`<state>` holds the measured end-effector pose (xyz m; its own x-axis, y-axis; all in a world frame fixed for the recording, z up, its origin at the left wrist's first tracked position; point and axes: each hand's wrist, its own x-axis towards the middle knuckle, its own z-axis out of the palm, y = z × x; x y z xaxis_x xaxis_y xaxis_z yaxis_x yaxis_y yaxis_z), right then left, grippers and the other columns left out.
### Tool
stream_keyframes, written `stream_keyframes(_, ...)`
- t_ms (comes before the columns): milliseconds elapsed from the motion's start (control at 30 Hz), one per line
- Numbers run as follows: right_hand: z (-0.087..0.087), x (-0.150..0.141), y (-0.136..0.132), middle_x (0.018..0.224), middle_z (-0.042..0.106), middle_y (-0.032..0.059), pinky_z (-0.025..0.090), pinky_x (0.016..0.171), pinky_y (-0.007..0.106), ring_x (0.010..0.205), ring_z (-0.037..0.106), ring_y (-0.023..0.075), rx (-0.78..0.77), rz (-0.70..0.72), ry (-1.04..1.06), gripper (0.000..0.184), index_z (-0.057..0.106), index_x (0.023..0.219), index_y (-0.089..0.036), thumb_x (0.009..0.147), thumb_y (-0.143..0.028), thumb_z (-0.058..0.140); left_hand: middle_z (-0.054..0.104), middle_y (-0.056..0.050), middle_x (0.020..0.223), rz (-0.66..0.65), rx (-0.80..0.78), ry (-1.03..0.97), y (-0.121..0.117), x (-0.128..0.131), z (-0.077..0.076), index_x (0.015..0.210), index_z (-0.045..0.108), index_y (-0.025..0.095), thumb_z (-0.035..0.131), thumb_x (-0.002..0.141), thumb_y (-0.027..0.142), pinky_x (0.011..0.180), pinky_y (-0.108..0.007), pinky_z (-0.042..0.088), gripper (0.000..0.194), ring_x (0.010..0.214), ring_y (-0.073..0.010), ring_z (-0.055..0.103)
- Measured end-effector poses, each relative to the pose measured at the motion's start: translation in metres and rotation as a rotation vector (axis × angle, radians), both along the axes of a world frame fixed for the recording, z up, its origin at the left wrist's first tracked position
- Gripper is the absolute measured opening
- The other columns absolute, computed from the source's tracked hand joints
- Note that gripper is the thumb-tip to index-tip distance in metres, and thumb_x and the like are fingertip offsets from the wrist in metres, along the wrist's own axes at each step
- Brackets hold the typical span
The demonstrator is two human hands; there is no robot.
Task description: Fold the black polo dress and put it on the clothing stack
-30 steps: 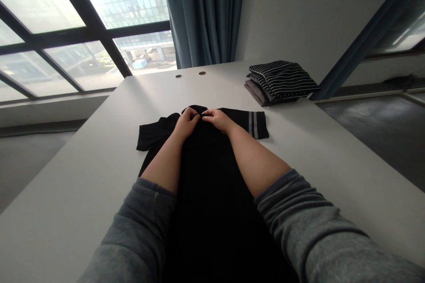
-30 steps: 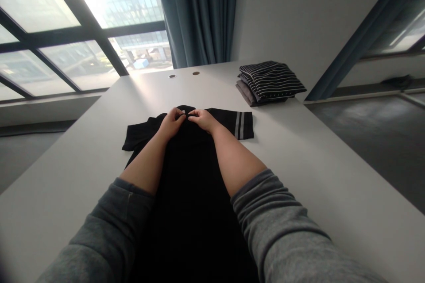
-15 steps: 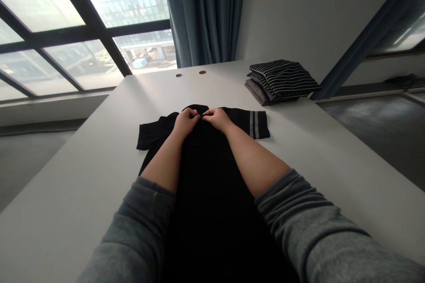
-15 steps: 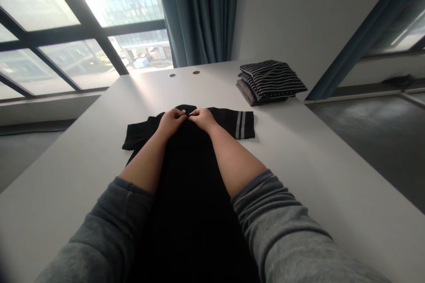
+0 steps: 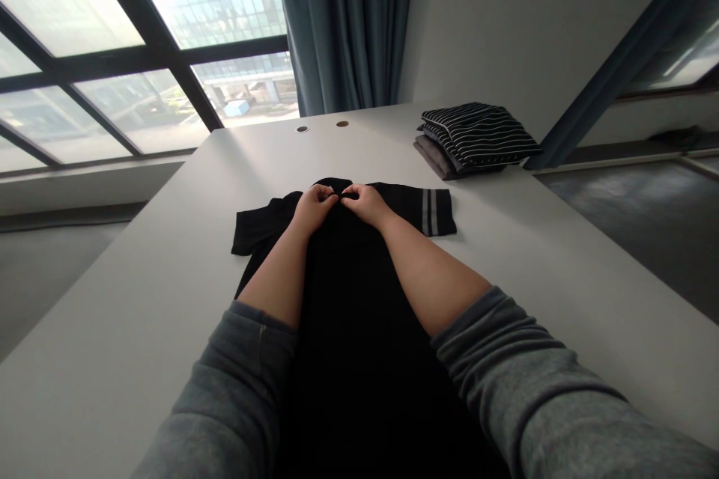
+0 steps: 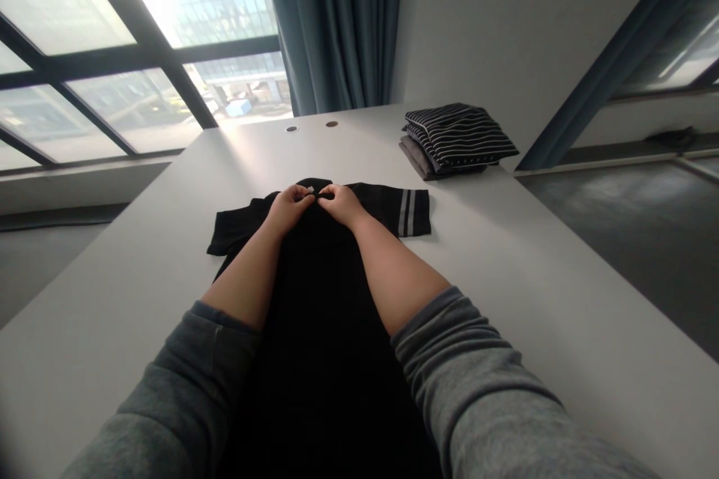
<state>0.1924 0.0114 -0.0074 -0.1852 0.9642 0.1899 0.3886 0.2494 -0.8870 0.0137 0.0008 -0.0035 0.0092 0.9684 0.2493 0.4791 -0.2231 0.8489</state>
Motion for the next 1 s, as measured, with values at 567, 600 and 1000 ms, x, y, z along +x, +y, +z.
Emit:
stream_keyframes(567,-0.004,0.000,0.000,0.092,0.071,0.0012,0.048,0.087,0.023,0.083,0.060,0.0090,-0.007,0.070,0.202,0.025,0.071,0.093,-0.013,0.075,-0.030,0.068,0.060,0.004,0.074,-0.085,-0.020,-0.101,0.000,-0.004,-0.004,0.097,0.065,0.023,0.074,0.083,0.033,0.067,-0.029,0.046,0.019,0.066,-0.0133,0.054)
stream_keyframes(600,-0.004,-0.001,0.000,0.090,0.071,0.0009,0.048,0.084,0.022,0.080,0.059,0.0084,-0.023,0.064,0.219,0.026,0.070,0.093,-0.013,0.075,-0.031,0.068,0.060,0.004,0.074,-0.081,-0.016,-0.094,0.000,-0.004,-0.004,0.096,0.065,0.023,0.074,0.083,0.033,0.067,-0.028,0.046,0.018,0.066,-0.0133,0.054)
stream_keyframes(1000,-0.001,-0.010,-0.003,0.067,0.058,-0.0029,0.037,0.061,0.020,0.061,0.046,0.0069,-0.138,-0.112,0.268,0.021,0.061,0.081,-0.015,0.072,-0.033,0.065,0.059,0.003,0.074,-0.079,-0.024,-0.126,0.000,-0.001,-0.003,0.093,0.068,0.023,0.078,0.077,0.032,0.068,-0.030,0.045,0.021,0.067,-0.0139,0.053)
